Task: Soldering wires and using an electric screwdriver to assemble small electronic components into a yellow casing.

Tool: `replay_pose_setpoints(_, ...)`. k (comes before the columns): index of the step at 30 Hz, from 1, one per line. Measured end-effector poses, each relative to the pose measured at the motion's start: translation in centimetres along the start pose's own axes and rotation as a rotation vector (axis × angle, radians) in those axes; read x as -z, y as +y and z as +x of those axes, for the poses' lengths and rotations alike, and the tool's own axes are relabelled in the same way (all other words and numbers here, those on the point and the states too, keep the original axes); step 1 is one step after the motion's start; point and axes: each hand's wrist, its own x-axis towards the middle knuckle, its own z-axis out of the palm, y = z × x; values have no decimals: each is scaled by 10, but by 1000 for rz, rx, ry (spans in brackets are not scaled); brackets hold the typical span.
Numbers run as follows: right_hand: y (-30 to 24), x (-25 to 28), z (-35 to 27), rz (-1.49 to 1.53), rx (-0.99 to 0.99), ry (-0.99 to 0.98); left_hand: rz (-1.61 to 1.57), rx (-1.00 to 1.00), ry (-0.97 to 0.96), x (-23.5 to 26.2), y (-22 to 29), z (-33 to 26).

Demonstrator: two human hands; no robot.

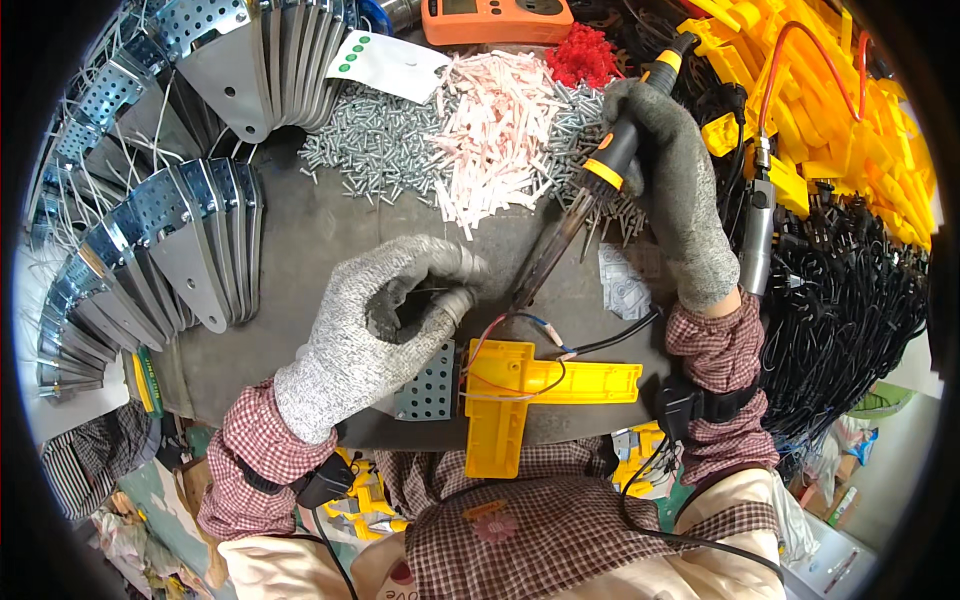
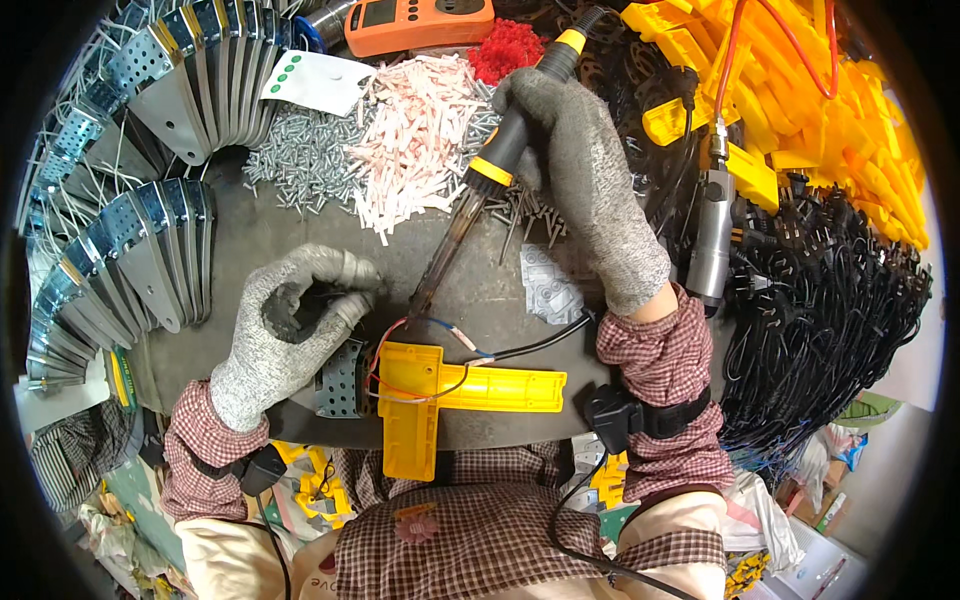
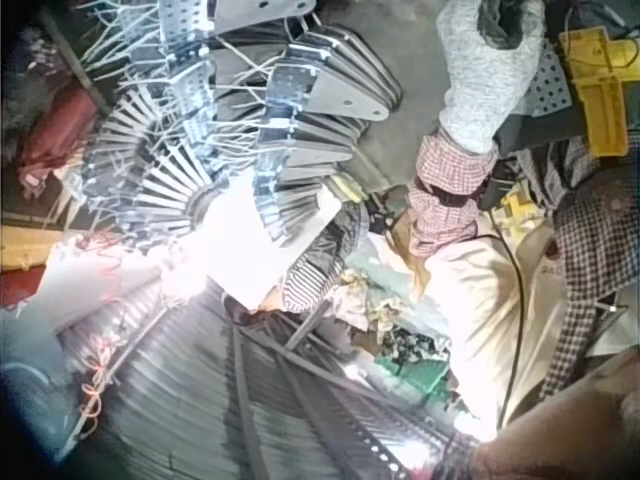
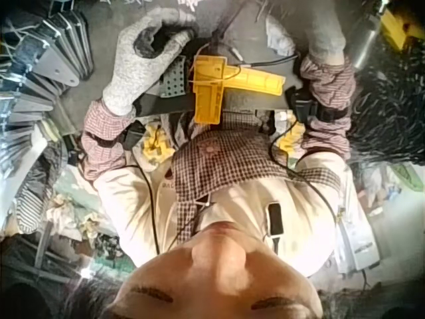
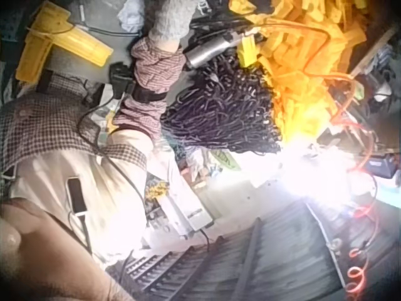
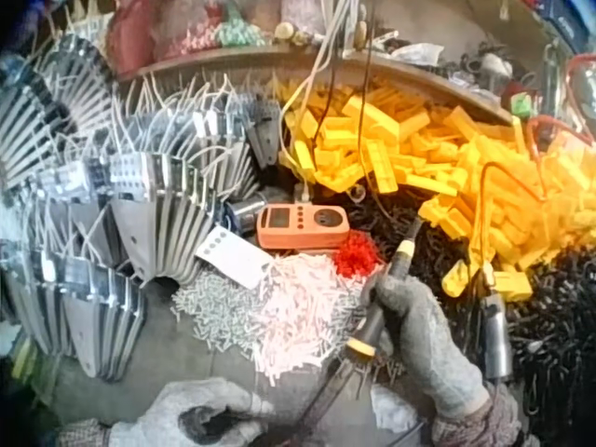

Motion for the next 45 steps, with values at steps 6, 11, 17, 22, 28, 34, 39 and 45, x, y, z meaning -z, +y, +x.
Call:
replay_pose_setpoints(6,-5,-2,-4,2,-22,-2,92,-92,-58,8,-13,-1)
replay_pose_setpoints(11,-2,-2,-4,53,-8,39,284,-172,-14,-6,-11,4)
replay_pose_setpoints(17,2,0,-1,32,10,3,306,-198,-8,-6,-17,2)
replay_pose_setpoints(22,-3,0,-5,-26,-22,16,286,-199,-10,-8,-15,3)
replay_pose_setpoints(28,-1,3,-4,-29,-15,4,365,-259,-27,-7,-11,6)
replay_pose_setpoints(34,1,0,-3,-15,-20,27,385,-291,-29,-8,-10,8)
replay_pose_setpoints(39,-7,-4,-7,-59,-47,64,394,-328,-28,-8,-12,8)
replay_pose_setpoints(45,2,6,-1,2,-14,-38,526,-293,-71,-3,2,6)
